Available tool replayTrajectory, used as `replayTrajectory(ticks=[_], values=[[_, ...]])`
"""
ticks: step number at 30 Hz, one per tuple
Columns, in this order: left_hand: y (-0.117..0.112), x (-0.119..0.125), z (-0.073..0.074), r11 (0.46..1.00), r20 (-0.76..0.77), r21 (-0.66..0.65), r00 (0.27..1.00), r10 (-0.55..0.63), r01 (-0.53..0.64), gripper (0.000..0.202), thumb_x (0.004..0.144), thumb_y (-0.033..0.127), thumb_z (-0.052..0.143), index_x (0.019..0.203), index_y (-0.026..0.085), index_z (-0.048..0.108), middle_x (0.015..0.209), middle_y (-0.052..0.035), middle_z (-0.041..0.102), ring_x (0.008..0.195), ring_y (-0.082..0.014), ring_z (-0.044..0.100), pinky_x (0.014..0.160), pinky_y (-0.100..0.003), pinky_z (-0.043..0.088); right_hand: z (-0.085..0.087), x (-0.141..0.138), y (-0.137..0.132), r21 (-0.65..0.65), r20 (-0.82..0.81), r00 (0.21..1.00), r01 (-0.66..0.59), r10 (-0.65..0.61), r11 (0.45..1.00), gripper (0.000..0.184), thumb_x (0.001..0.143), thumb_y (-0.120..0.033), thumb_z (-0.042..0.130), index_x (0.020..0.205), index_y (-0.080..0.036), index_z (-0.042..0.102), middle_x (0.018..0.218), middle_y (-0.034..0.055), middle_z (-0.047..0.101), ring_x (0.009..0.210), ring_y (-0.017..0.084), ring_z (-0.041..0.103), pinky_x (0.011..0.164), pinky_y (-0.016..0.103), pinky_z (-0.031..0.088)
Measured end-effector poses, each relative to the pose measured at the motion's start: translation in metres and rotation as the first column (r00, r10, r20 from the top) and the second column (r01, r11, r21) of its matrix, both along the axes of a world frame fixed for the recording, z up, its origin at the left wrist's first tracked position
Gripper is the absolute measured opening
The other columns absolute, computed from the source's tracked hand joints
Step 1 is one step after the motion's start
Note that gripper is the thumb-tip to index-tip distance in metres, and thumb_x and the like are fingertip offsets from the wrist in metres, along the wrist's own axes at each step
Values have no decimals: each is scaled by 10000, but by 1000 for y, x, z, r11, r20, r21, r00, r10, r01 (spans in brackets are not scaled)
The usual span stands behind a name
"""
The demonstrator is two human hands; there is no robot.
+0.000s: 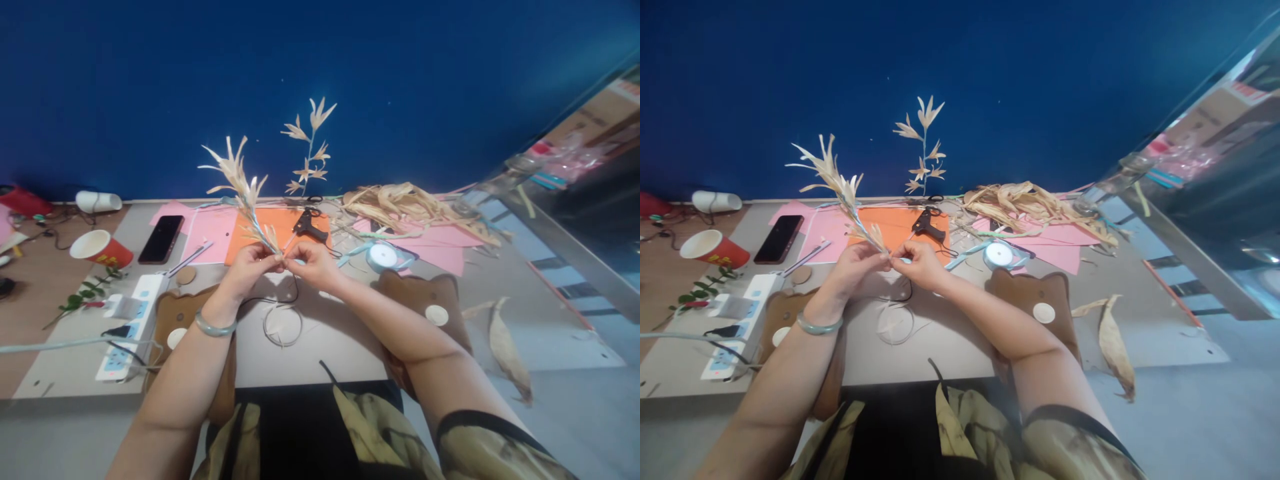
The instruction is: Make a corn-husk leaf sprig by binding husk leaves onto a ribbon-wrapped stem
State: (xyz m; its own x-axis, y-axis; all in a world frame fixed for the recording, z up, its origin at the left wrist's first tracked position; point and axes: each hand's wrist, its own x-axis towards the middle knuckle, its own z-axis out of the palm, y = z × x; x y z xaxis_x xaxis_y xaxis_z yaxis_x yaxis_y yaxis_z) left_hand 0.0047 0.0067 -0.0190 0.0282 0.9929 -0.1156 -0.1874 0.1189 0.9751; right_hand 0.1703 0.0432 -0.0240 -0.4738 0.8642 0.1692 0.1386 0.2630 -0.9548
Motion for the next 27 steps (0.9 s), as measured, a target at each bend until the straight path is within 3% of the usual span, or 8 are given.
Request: replayTrajectory(ticks=[3, 6, 10, 13, 16, 19, 27], values=[[-1, -2, 3, 998, 94, 1, 994, -64, 64, 266, 610, 315, 800, 736, 114, 678, 656, -50, 689, 594, -138, 643, 644, -274, 542, 5, 1, 2, -258, -137, 988, -102, 68, 961, 209, 696, -317, 695, 669, -144, 582, 624, 15, 650, 474, 68, 456, 471, 202, 341], [-1, -1, 2, 995, 175, -10, 980, -92, 95, 236, 636, 299, 790, 734, 113, 683, 633, -45, 678, 567, -119, 626, 611, -247, 529, 8, 1, 3, -480, -268, 957, -229, 107, 847, 251, 651, -320, 725, 659, -149, 542, 583, -8, 637, 369, 27, 307, 375, 184, 200], [-2, 1, -3, 991, 243, -16, 962, -123, 131, 237, 657, 296, 783, 769, 111, 688, 606, -32, 656, 545, -98, 603, 550, -206, 496, 9, 1, 1, -586, -381, 913, -362, 148, 725, 302, 629, -316, 737, 632, -146, 488, 578, -13, 621, 354, 7, 235, 354, 172, 130], [-2, 2, -5, 991, 262, 4, 957, -127, 130, 228, 656, 286, 784, 764, 121, 670, 600, -12, 636, 513, -86, 579, 484, -186, 460, 10, 1, 0, -603, -419, 891, -418, 176, 680, 328, 644, -319, 738, 610, -153, 457, 454, -80, 463, 357, 6, 194, 359, 163, 119], [-3, 3, -3, 997, 263, 23, 961, -81, 78, 237, 632, 276, 799, 736, 137, 638, 602, 6, 621, 505, -85, 568, 448, -179, 436, 9, 1, 0, -597, -418, 892, -412, 171, 688, 317, 642, -328, 751, 647, -154, 485, 449, -89, 436, 356, 10, 210, 363, 162, 128], [-3, 5, -2, 998, 245, 54, 969, -37, 24, 260, 613, 286, 809, 693, 138, 611, 605, 5, 620, 508, -84, 565, 445, -179, 435, 7, 0, 1, -570, -384, 911, -362, 150, 738, 311, 634, -339, 764, 678, -144, 525, 512, -48, 534, 362, 11, 256, 366, 163, 146], [-1, 7, -1, 994, 131, 97, 991, 31, -44, 298, 617, 332, 804, 700, 124, 607, 593, -5, 642, 500, -96, 584, 526, -223, 496, 7, 3, 5, -447, -275, 953, -246, 130, 860, 284, 653, -349, 762, 680, -131, 584, 504, -42, 548, 385, 22, 317, 373, 169, 209]])
